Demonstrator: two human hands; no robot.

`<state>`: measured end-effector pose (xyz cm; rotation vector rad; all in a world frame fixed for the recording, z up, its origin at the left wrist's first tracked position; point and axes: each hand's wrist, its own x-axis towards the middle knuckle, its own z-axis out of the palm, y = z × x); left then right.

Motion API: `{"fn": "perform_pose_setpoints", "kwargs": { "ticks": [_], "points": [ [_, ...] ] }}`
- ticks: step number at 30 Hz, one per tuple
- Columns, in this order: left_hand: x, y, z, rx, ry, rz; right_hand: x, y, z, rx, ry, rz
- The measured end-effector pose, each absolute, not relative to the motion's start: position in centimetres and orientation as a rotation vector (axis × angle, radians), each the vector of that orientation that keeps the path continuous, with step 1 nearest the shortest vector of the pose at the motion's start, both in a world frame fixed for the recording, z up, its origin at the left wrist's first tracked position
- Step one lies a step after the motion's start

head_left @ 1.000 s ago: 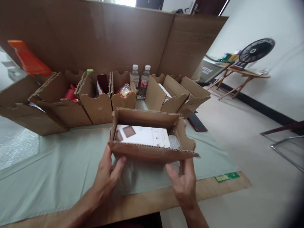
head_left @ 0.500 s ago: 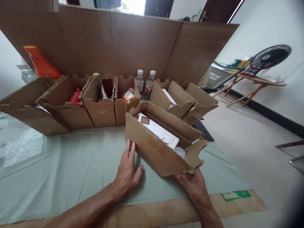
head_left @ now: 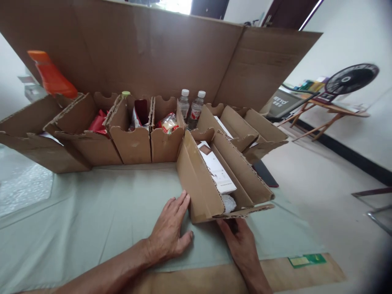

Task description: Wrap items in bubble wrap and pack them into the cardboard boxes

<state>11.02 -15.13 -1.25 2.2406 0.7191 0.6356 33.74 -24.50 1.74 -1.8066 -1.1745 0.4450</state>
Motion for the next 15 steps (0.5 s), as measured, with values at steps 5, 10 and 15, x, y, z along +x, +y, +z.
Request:
{"fn": "perform_pose_setpoints", "kwargs": {
  "ticks": [5,10,15],
  "points": [
    [10.9,-14.9,-0.9,2.215,0.68,0.6,33.4,-24.2,1.7,-1.845,-1.251,0.253],
    [10.7,-14.5,-0.8,2.161,0.697,0.62,34.1,-23.2,2.2,-1.926,-1.353,0.224],
    [9.7,-13.0,-0.2,2.105,0.599,0.597,35.0,-22.3,3.0,-1.994,-1.44,0.227]
  ]
}}
